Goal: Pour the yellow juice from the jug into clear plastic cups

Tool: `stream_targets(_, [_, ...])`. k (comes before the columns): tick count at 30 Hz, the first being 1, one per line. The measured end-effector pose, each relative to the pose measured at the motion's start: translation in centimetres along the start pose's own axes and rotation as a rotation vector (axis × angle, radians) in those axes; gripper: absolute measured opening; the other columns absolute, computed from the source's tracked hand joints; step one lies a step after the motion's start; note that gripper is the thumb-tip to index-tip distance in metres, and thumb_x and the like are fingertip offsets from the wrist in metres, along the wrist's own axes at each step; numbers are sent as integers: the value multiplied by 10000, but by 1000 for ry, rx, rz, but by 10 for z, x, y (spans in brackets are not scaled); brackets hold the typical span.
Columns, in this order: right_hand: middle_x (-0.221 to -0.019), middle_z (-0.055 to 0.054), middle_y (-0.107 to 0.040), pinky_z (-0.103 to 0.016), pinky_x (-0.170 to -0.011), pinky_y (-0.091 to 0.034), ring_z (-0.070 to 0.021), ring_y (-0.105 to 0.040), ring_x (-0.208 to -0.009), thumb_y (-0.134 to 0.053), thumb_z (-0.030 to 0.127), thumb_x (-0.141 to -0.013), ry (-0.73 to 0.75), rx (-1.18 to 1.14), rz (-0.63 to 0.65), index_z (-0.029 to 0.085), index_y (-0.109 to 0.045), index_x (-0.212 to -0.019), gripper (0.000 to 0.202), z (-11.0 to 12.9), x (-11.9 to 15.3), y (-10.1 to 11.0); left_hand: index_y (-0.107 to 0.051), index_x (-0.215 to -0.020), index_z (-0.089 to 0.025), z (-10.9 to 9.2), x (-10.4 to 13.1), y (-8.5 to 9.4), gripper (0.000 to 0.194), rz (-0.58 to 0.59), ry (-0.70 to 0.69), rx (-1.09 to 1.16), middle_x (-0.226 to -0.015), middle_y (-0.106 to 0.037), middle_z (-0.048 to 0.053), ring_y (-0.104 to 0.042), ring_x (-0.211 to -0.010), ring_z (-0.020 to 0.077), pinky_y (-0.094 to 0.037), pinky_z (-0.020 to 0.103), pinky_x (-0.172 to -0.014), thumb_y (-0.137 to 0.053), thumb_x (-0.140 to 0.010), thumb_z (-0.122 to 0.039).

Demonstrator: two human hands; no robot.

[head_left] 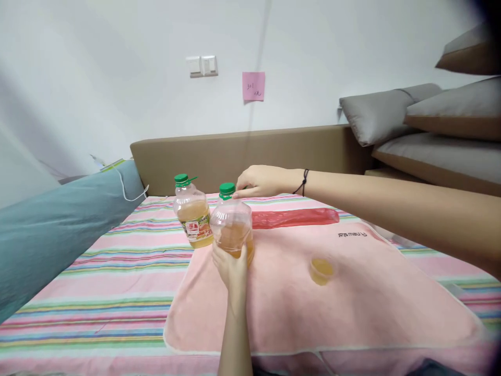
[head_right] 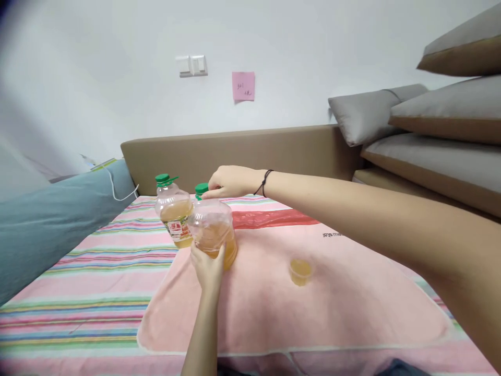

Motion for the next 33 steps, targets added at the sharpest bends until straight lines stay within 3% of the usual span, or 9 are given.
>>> stream_targets(4, [-1184,-94,-673,-353,-920,-436,-214,-596,-1078,-475,366,-934,10,-70,-232,193,-661,-1140,326,10,69,21,-346,-1316,-20,-8,10,2,838,-85,47,-97,-1269,-511,272,-483,-1218,371,-387,472,-1032,-701,-702,-467])
stream_targets(7, [-1236,-83,-651,-402,-986,-444,-238,-592,-1133,-519,397,-911,-210,-180,-443,220,-623,-1194,350,-5,146,15,-342,-1316,-7,-9,13,1,869,-97,81,-104,-1262,-500,286,-473,-1211,397,-377,512,-1019,-698,-695,-500])
stream_targets(11, [-1308,-98,-609,-453,-952,-507,-283,-575,-1197,-556,436,-885,-639,-389,-553,261,-554,-1282,434,-43,255,-55,-364,-1295,-41,-6,10,2,887,-99,92,-100,-1247,-514,256,-480,-1203,392,-382,503,-1006,-742,-641,-506])
stream_targets(13, [-1278,-103,-623,-452,-941,-526,-280,-603,-1165,-559,428,-877,-738,-477,-669,265,-560,-1264,420,-55,298,-93,-373,-1280,-58,-4,8,2,882,-96,83,-91,-1245,-515,244,-480,-1207,386,-381,500,-1007,-758,-623,-501])
stream_targets(15, [-1266,-106,-627,-468,-985,-503,-279,-614,-1155,-590,387,-856,-800,-529,-692,264,-577,-1232,395,-65,323,-135,-369,-1277,-70,-2,6,2,887,-91,63,-79,-1253,-510,238,-477,-1217,379,-374,500,-1016,-769,-612,-500])
stream_targets(19, [-1345,-132,-574,-500,-1009,-488,-300,-583,-1205,-737,368,-725,-807,-831,-683,260,-527,-1271,596,-78,332,-210,-332,-1308,-107,-2,3,0,914,-90,29,-30,-1282,-490,220,-460,-1250,369,-368,514,-1033,-776,-609,-492])
stream_targets(22, [-1375,-133,-552,-517,-1095,-398,-298,-535,-1262,-808,347,-648,-815,-986,-679,252,-521,-1278,699,-77,321,-244,-265,-1364,-137,0,1,-3,990,-65,28,84,-1360,-431,214,-411,-1312,360,-351,507,-1069,-793,-594,-467])
stream_targets(26, [-1369,-136,-552,-485,-1100,-397,-286,-524,-1274,-833,314,-592,-857,-1137,-769,239,-516,-1245,730,-73,307,-260,-193,-1413,-148,-1,-4,-10,1075,8,13,198,-1445,-350,217,-368,-1356,340,-317,486,-1114,-800,-583,-462])
stream_targets(33, [-1258,-134,-625,-473,-1010,-483,-302,-598,-1178,-846,262,-506,-945,-1278,-894,227,-569,-1079,637,-76,299,-258,-180,-1430,-164,5,-7,-16,1144,86,54,246,-1450,-369,207,-415,-1327,336,-361,505,-1089,-825,-539,-478])
Point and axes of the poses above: each hand's wrist, its own x-axis away from the middle knuckle, its own y-axis out of the back of the hand, z = x × y, the point moved 10 cm from there along -x, towards the middle knuckle
